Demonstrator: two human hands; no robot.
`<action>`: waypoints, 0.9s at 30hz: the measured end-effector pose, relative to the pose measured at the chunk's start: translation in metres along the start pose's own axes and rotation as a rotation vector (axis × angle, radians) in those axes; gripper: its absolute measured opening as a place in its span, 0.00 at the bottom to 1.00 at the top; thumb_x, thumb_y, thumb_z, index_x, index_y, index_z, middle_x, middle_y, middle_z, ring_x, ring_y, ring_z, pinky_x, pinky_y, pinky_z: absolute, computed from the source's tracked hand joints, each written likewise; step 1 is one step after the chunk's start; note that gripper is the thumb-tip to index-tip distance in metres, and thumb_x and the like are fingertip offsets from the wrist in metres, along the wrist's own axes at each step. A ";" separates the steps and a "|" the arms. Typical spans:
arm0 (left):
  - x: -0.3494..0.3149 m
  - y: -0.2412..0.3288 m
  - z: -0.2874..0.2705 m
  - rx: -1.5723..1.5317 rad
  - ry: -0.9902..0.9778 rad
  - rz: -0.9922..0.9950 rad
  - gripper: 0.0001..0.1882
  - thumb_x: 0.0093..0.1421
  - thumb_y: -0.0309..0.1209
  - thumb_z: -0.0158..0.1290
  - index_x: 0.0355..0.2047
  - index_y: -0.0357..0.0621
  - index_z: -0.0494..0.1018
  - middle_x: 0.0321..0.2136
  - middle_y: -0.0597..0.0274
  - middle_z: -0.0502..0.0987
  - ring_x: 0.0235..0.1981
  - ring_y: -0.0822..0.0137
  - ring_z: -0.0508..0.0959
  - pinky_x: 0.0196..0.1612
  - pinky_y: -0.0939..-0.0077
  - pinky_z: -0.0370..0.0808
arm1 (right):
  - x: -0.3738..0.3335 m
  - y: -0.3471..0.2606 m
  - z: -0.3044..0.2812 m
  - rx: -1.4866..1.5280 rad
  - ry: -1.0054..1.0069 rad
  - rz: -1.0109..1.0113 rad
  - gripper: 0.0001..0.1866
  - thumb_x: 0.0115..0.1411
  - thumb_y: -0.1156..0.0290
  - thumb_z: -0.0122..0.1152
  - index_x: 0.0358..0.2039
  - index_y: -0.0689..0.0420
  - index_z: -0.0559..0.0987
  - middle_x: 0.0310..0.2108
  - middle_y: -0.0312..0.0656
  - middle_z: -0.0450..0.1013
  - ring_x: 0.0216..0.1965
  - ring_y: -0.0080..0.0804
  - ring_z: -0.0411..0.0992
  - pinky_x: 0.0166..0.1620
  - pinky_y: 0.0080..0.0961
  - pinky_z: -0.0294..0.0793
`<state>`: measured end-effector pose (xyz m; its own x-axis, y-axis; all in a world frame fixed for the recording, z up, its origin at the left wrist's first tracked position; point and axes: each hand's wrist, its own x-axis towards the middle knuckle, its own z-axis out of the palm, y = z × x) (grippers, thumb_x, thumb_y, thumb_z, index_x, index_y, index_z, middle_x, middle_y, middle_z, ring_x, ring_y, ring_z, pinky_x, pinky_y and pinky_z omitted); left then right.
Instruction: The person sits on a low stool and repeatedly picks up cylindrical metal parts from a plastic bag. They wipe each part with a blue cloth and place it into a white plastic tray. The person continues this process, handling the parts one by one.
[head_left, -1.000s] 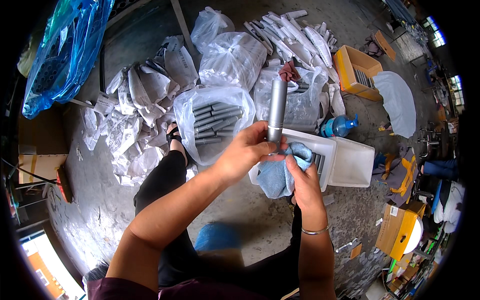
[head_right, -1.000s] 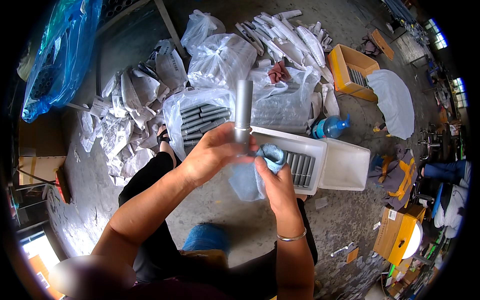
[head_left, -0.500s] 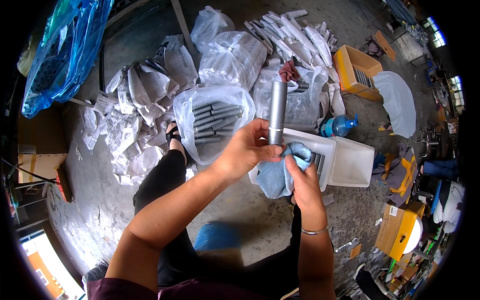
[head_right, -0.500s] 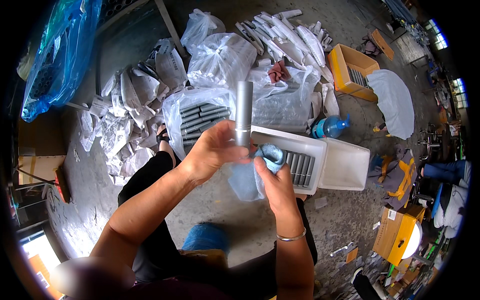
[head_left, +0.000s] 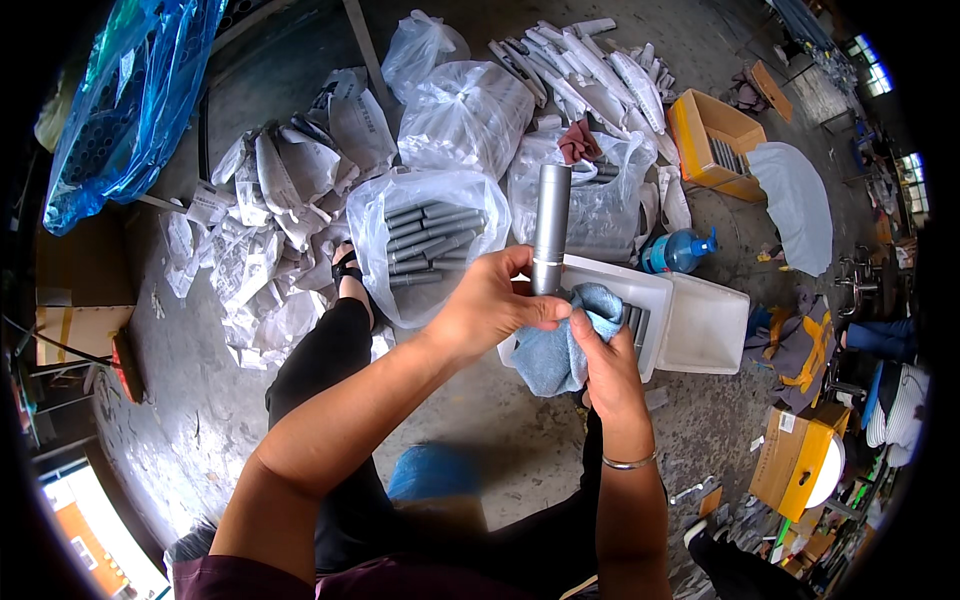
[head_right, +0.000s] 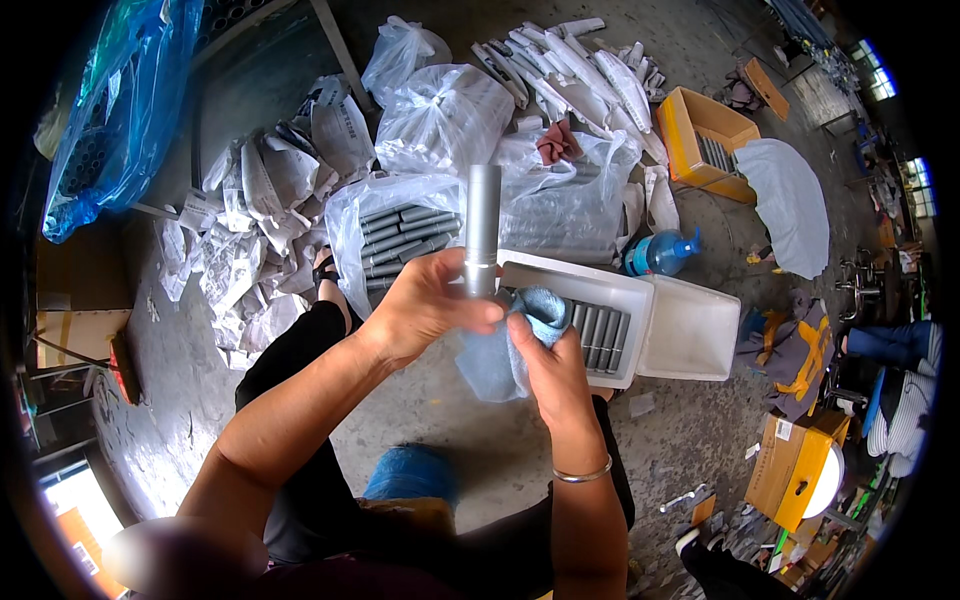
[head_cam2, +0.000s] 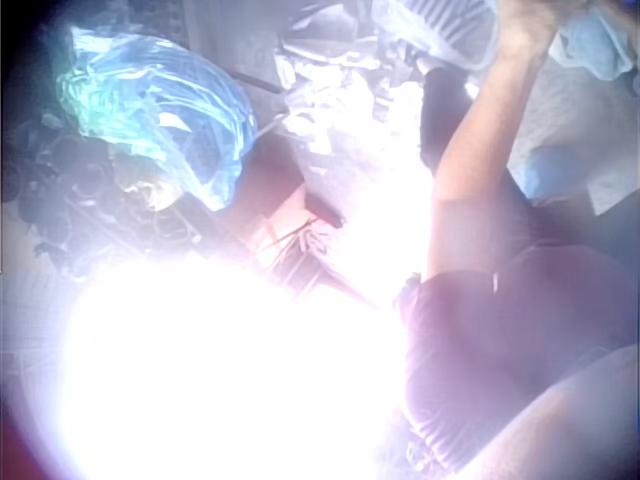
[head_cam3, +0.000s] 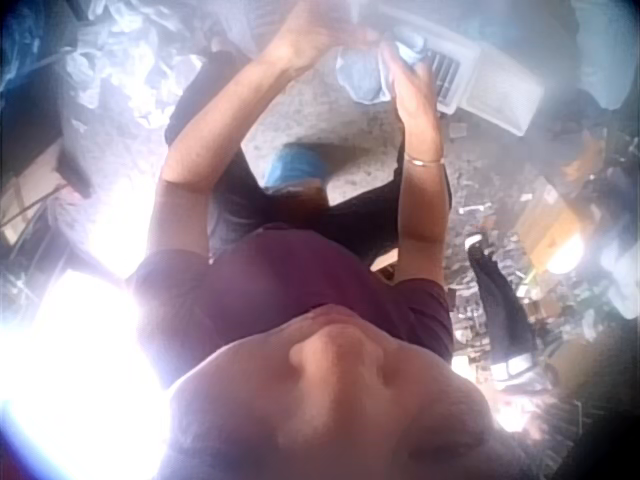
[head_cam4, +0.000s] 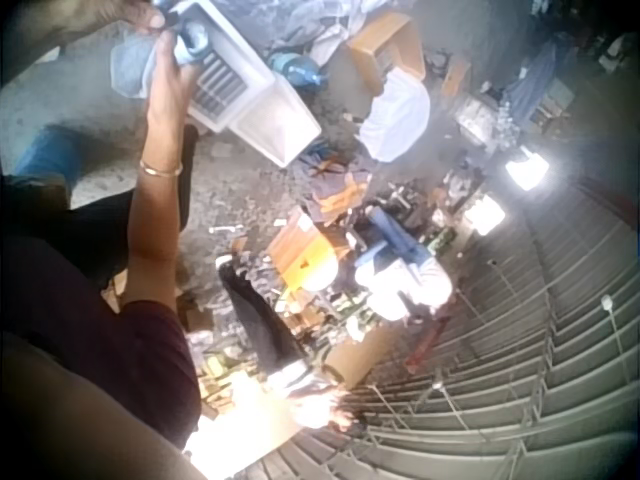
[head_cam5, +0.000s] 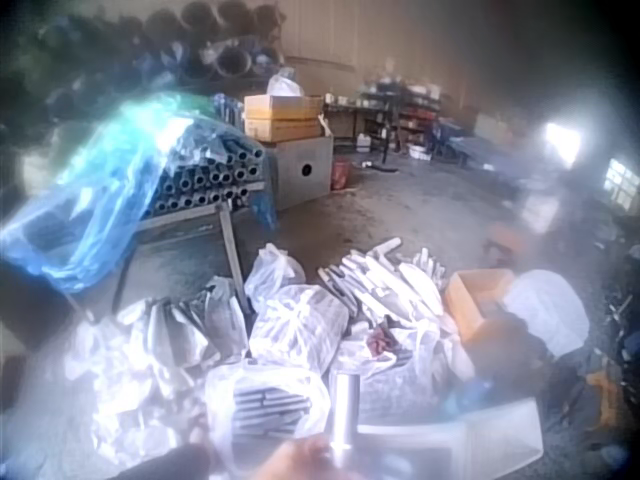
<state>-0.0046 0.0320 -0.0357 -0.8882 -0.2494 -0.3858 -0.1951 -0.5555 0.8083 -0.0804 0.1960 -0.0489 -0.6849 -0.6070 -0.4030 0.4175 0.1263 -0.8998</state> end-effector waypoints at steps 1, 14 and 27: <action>0.000 -0.001 0.000 0.008 0.002 0.003 0.22 0.46 0.20 0.64 0.43 0.35 0.72 0.34 0.64 0.76 0.34 0.72 0.77 0.38 0.79 0.77 | 0.000 0.000 0.000 -0.003 0.001 0.002 0.13 0.60 0.64 0.61 0.40 0.59 0.76 0.34 0.30 0.71 0.37 0.16 0.65 0.42 0.18 0.65; 0.000 0.000 -0.003 0.079 -0.015 0.029 0.23 0.47 0.24 0.66 0.41 0.32 0.69 0.33 0.61 0.72 0.31 0.73 0.74 0.32 0.79 0.78 | 0.003 0.005 -0.002 0.004 0.015 -0.023 0.15 0.60 0.66 0.60 0.45 0.59 0.73 0.38 0.31 0.70 0.40 0.17 0.65 0.45 0.19 0.65; -0.011 0.008 0.020 0.416 -0.039 -0.084 0.23 0.53 0.31 0.61 0.44 0.35 0.64 0.18 0.60 0.71 0.18 0.73 0.74 0.19 0.78 0.71 | 0.014 -0.017 0.004 -0.196 0.394 -0.640 0.13 0.59 0.74 0.59 0.43 0.64 0.73 0.45 0.40 0.69 0.42 0.25 0.68 0.46 0.23 0.67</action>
<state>-0.0050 0.0463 -0.0163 -0.8756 -0.1825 -0.4472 -0.4114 -0.2033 0.8885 -0.0944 0.1828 -0.0387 -0.9341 -0.2894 0.2089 -0.2195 0.0041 -0.9756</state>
